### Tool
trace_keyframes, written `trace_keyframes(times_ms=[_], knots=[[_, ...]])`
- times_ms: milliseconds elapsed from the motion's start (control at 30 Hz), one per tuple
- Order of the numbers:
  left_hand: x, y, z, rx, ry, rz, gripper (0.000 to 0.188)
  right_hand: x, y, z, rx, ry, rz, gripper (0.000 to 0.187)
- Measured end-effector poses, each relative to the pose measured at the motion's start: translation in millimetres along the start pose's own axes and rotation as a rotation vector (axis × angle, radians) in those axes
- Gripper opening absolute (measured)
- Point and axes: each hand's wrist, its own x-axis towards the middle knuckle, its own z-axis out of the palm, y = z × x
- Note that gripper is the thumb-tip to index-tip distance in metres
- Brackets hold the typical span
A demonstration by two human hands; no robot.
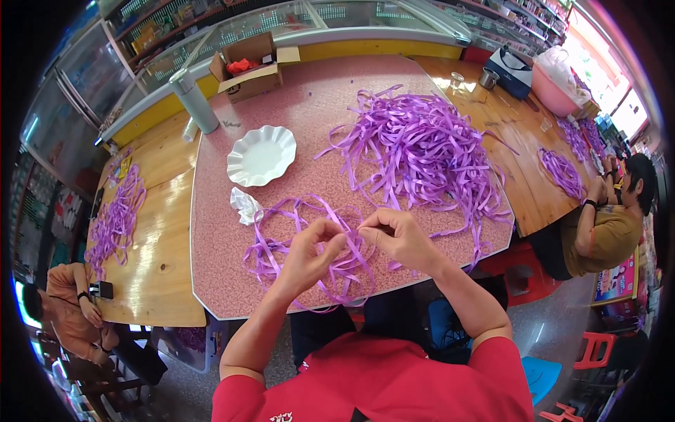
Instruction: Tying and weaving together long purple plastic ribbons into a mesh structure at a counter.
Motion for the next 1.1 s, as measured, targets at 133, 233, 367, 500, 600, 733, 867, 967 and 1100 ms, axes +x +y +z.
trace_keyframes(times_ms=[133,233,367,500,600,733,867,967,1100], knots=[[2,-11,8,-0.342,0.105,-0.085,0.039,0,-5,2,-0.099,0.087,-0.182,0.009],[6,-13,19,-0.331,0.044,-0.107,0.057,0,0,5,-0.148,0.124,-0.341,0.007],[5,-17,27,-0.352,-0.052,-0.155,0.042,-3,6,3,-0.218,0.161,-0.445,0.009],[4,-16,38,-0.259,0.073,-0.049,0.031,-8,7,4,-0.165,0.170,-0.374,0.009],[4,-15,39,-0.191,0.116,0.030,0.028,-8,0,3,-0.158,0.146,-0.257,0.007],[5,-10,37,-0.316,0.089,0.001,0.031,-6,1,0,-0.166,0.158,-0.313,0.007],[9,-7,30,-0.293,-0.019,-0.134,0.036,-3,6,-2,-0.251,0.187,-0.450,0.007],[8,-15,31,-0.291,-0.018,-0.148,0.039,-5,2,-4,-0.232,0.194,-0.444,0.007],[8,-16,31,-0.350,0.076,-0.037,0.041,-8,-3,-13,-0.132,0.192,-0.328,0.007]])
